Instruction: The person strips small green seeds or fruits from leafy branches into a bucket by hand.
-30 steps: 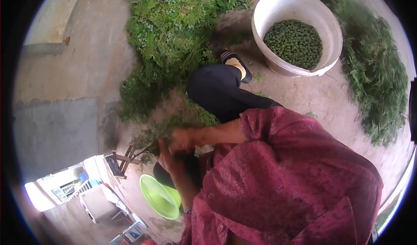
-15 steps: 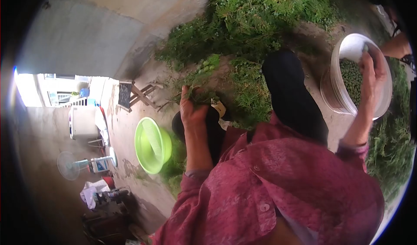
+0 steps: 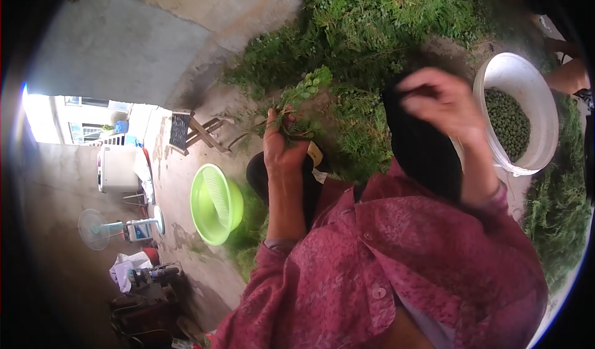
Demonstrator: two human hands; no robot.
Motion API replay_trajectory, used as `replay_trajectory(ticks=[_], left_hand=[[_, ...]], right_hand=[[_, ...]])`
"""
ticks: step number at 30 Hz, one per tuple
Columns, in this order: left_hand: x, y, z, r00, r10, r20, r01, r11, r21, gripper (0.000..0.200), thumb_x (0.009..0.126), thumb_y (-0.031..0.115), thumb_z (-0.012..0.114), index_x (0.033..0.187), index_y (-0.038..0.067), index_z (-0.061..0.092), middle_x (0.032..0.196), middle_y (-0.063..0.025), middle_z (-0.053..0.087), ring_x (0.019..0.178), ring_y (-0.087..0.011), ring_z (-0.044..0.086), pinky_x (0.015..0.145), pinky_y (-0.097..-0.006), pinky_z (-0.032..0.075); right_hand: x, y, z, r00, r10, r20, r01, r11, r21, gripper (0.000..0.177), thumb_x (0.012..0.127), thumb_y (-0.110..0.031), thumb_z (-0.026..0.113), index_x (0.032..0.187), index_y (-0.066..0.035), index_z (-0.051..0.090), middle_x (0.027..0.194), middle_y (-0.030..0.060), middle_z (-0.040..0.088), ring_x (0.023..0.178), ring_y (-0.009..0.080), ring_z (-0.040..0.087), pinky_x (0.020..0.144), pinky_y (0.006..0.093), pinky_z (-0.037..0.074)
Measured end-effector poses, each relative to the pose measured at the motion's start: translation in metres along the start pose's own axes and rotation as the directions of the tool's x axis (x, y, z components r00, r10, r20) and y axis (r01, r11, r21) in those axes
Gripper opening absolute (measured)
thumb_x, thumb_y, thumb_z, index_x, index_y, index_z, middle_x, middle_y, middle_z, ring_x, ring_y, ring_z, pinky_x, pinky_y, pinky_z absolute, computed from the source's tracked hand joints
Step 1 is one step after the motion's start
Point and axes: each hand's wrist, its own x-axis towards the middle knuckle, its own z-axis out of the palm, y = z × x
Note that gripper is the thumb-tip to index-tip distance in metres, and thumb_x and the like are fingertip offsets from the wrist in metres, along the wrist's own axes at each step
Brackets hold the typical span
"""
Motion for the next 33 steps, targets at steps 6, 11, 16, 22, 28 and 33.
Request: replay_trajectory(ticks=[6, 11, 16, 22, 28, 33], left_hand=[[-0.012, -0.007, 0.014, 0.995, -0.057, 0.082, 0.057, 0.998, 0.000, 0.025, 0.090, 0.025, 0.045, 0.088, 0.000, 0.050, 0.070, -0.0051, 0.049, 0.068, -0.0165, 0.047, 0.072, -0.0317, 0.042], [-0.006, -0.003, 0.000, 0.993, -0.075, 0.087, 0.078, 0.997, -0.029, 0.026, 0.089, 0.026, 0.046, 0.087, 0.000, 0.051, 0.069, -0.0047, 0.049, 0.068, -0.0173, 0.047, 0.071, -0.0322, 0.043], [-0.011, -0.018, 0.019, 0.999, 0.017, -0.046, -0.012, 0.994, 0.107, 0.025, 0.091, 0.024, 0.043, 0.086, 0.001, 0.051, 0.070, -0.0063, 0.053, 0.070, -0.0206, 0.052, 0.072, -0.0353, 0.045], [0.004, -0.018, 0.006, 0.997, 0.038, -0.066, -0.035, 0.998, 0.054, 0.023, 0.089, 0.029, 0.047, 0.086, 0.006, 0.051, 0.072, -0.0055, 0.052, 0.066, -0.0178, 0.048, 0.063, -0.0310, 0.044], [0.004, -0.014, 0.005, 0.995, -0.099, -0.020, 0.099, 0.995, -0.015, 0.020, 0.090, 0.027, 0.047, 0.085, 0.008, 0.048, 0.064, -0.0011, 0.041, 0.049, -0.0093, 0.032, 0.043, -0.0237, 0.026], [0.006, -0.016, 0.007, 0.993, -0.109, -0.039, 0.109, 0.994, -0.001, 0.017, 0.089, 0.026, 0.046, 0.085, 0.010, 0.047, 0.063, 0.0013, 0.040, 0.044, -0.0079, 0.028, 0.040, -0.0230, 0.022]], right_hand=[[0.023, 0.039, 0.110, 0.955, 0.056, 0.290, -0.092, 0.989, 0.113, 0.036, 0.073, -0.022, 0.070, 0.100, -0.003, 0.056, 0.087, 0.0063, 0.058, 0.079, 0.0124, 0.054, 0.071, 0.0258, 0.045], [0.023, 0.039, 0.120, 0.966, 0.112, 0.233, -0.140, 0.984, 0.107, 0.035, 0.075, -0.015, 0.069, 0.104, -0.004, 0.053, 0.086, 0.0023, 0.056, 0.081, 0.0086, 0.051, 0.073, 0.0239, 0.043], [0.023, 0.031, 0.117, 0.932, 0.202, 0.302, -0.259, 0.952, 0.163, 0.030, 0.076, -0.013, 0.067, 0.100, -0.005, 0.051, 0.084, -0.0007, 0.055, 0.079, 0.0048, 0.049, 0.070, 0.0221, 0.042], [0.016, 0.053, 0.135, 0.964, 0.135, 0.231, -0.242, 0.811, 0.532, 0.020, 0.075, -0.011, 0.067, 0.091, -0.005, 0.056, 0.071, -0.0016, 0.052, 0.066, 0.0053, 0.047, 0.059, 0.0213, 0.041], [0.013, 0.056, 0.126, 0.849, 0.314, 0.425, -0.529, 0.523, 0.669, 0.016, 0.074, -0.002, 0.064, 0.087, -0.004, 0.055, 0.076, -0.0015, 0.053, 0.062, 0.0033, 0.048, 0.051, 0.0187, 0.039], [0.007, 0.050, 0.130, 0.891, 0.284, 0.355, -0.454, 0.595, 0.663, 0.017, 0.074, 0.000, 0.061, 0.089, -0.004, 0.054, 0.079, -0.0022, 0.052, 0.064, 0.0028, 0.048, 0.054, 0.0177, 0.041]])
